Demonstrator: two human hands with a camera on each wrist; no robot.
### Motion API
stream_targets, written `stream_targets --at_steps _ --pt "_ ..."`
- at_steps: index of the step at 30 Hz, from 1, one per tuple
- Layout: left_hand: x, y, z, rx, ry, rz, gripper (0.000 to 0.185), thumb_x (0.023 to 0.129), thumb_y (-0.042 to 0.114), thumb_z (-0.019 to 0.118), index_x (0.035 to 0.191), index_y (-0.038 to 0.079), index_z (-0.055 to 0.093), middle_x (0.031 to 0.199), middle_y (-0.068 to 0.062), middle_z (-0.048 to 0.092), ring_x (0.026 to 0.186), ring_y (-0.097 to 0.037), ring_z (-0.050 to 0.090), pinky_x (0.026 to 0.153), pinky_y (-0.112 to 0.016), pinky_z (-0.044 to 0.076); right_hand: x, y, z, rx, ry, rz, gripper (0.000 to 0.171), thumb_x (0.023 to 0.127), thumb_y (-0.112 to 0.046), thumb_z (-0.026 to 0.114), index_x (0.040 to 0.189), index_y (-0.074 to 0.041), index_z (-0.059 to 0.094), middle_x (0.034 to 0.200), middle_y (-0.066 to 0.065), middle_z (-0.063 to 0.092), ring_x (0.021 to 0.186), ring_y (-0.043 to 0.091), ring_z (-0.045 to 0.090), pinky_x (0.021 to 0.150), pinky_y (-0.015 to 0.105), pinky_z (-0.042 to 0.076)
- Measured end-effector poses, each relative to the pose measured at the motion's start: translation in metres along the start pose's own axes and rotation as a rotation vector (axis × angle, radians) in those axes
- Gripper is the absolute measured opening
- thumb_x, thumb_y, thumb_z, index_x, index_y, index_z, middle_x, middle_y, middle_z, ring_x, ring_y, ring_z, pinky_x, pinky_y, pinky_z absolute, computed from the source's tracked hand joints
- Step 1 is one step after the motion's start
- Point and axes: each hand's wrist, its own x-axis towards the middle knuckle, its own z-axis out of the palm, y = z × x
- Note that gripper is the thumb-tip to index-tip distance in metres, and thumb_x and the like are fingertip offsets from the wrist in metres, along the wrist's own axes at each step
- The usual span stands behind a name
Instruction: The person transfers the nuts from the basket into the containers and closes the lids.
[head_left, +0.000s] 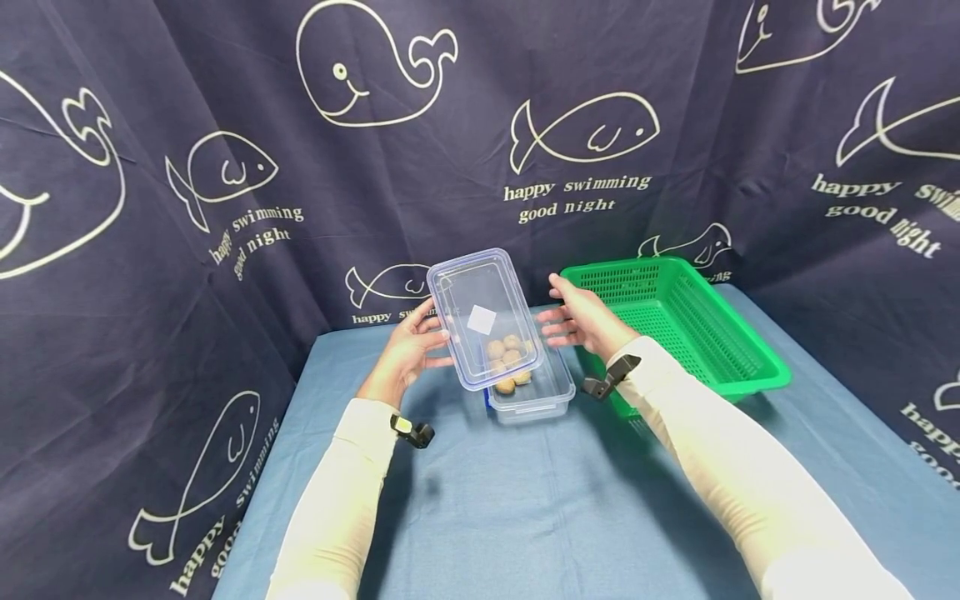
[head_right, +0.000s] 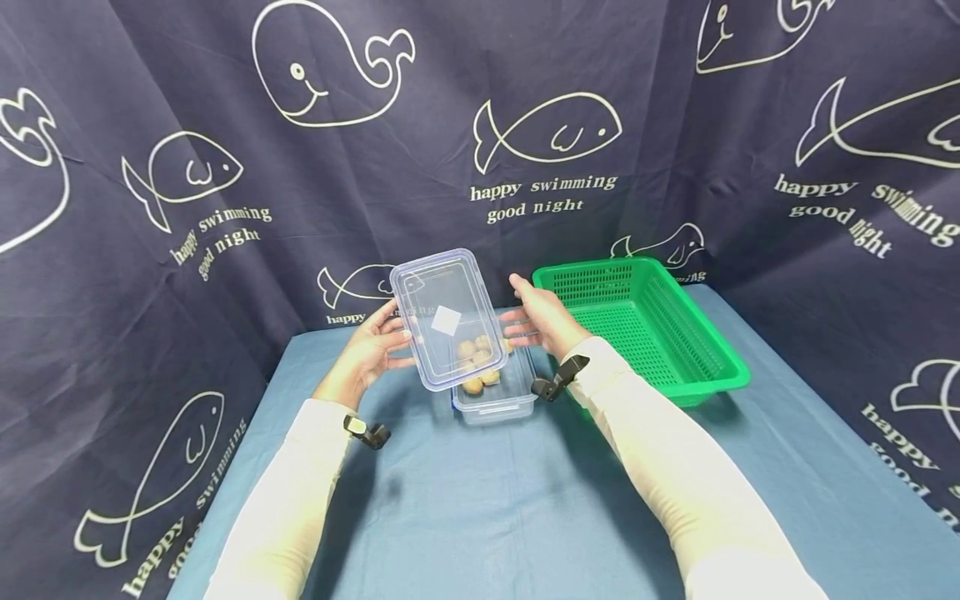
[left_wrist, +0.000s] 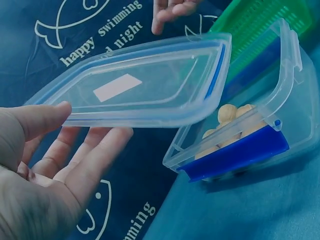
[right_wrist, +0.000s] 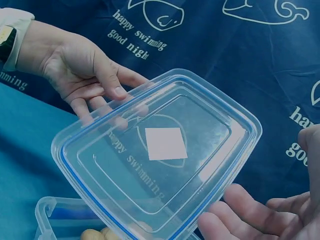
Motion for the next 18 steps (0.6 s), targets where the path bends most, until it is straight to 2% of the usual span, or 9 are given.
stream_targets --at_steps 7,13,18 --pt "0.0007 -0.0003 0.001 0.017 0.009 0.021 0.078 0.091 -0.015 0.059 0.156 0.025 0.041 0.116 -0.003 0.063 0.084 -0.02 0.069 0.071 -0.052 0.06 0.0002 -0.0036 0.0011 -0.002 -0.096 0.043 0.084 0.101 -0.067 0.035 0.162 -0.012 0.019 0.145 0.029 0.051 0.128 0.045 0.056 0.099 0.051 0.052" --pt "0.0014 -0.001 0.0019 0.06 0.011 0.051 0.08 0.089 -0.015 0.062 0.155 0.025 0.043 0.119 -0.006 0.061 0.085 -0.019 0.071 0.077 -0.056 0.058 0.0016 -0.0026 0.0017 0.035 -0.106 0.053 0.083 0.101 -0.066 0.034 0.162 -0.012 0.018 0.145 0.029 0.051 0.131 0.046 0.052 0.102 0.053 0.049" --pt "0.0022 -0.0026 0.0018 0.08 0.012 0.073 0.081 0.088 -0.016 0.064 0.154 0.025 0.044 0.128 -0.008 0.056 0.088 -0.02 0.07 0.077 -0.055 0.059 0.0032 -0.0014 0.0015 0.057 -0.117 0.053 0.082 0.101 -0.067 0.034 0.162 -0.014 0.019 0.145 0.029 0.051 0.131 0.046 0.052 0.102 0.054 0.048"
